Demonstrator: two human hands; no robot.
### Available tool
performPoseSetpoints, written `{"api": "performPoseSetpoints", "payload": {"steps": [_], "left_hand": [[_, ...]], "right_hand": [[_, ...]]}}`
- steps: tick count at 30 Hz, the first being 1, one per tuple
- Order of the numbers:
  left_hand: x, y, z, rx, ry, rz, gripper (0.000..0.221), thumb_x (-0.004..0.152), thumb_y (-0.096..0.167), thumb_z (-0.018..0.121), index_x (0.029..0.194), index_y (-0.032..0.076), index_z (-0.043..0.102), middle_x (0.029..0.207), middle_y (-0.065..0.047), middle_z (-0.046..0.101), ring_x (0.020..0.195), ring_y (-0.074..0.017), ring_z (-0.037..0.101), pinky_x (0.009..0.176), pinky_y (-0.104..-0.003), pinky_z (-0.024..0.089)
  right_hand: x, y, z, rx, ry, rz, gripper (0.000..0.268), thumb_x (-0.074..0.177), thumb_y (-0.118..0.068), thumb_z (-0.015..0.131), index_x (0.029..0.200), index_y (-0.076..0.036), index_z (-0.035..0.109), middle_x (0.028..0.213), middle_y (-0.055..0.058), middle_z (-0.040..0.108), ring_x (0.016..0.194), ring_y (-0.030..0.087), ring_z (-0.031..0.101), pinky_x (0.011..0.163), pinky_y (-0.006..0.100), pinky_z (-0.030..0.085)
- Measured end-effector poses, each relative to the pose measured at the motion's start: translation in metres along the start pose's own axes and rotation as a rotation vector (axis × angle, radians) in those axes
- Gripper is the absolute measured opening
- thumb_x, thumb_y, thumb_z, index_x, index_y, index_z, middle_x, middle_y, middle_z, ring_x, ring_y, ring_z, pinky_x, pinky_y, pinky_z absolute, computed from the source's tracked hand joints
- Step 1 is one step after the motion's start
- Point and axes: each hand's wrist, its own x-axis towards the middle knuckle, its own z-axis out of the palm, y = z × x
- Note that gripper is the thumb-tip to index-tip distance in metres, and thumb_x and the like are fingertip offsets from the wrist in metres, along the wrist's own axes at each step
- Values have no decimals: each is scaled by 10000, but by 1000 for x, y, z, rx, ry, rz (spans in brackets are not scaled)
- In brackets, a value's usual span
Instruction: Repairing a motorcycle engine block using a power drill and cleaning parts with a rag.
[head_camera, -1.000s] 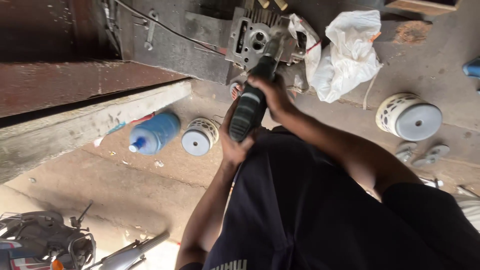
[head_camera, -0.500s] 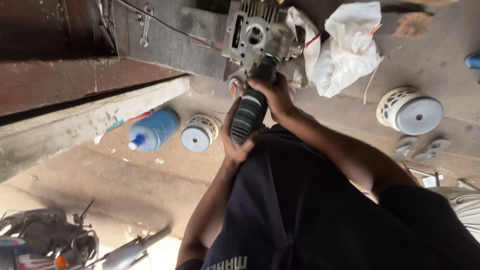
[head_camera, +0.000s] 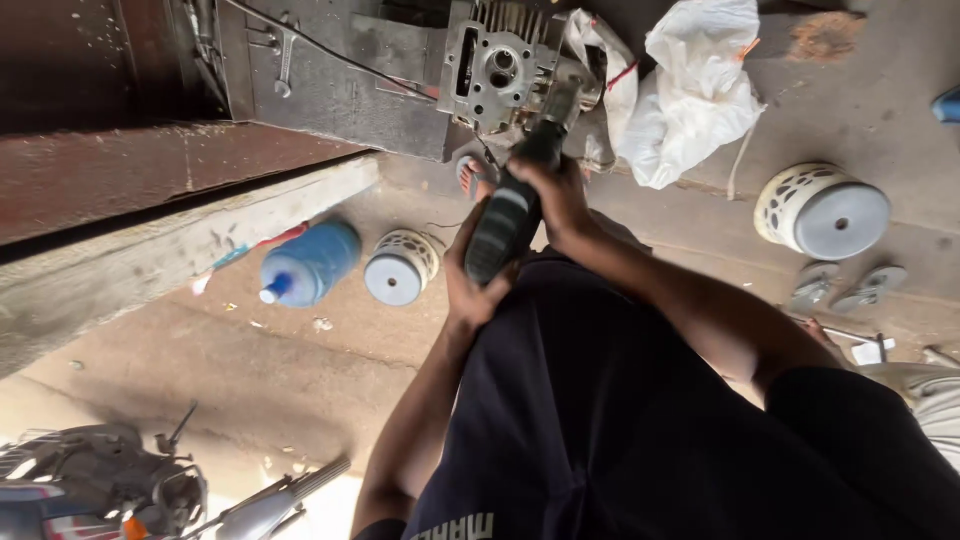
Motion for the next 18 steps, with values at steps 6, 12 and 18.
{"api": "performPoseSetpoints", "payload": {"steps": [6,12,18], "left_hand": [[-4,-22,-9,40,50,212,902,813,304,726,1544,-110,397,1439,-252,610,1343,-325,627,1181,-412,490],[4,11,-15,-78,128,146,895,795,249,738,1545,-116,415,1348,-223,664,1230,-286,691,1097,-396,569],[-33,3,-44,-103,118,3,942,718,222,733,1524,-118,384,1205,-203,692,1007,-247,750,878,-377,638]], "right_hand": [[-12,-30,36,-82,-174,-142,399,836,-237,798,1108,18,656,1002,80,717,910,192,700,839,332,571],[-1,-29,53,23,-232,16,410,804,-257,798,1052,27,637,901,126,697,804,255,726,758,403,616],[-30,5,55,-79,-278,23,432,824,-276,781,1106,14,629,937,100,704,840,215,708,812,370,609]]}}
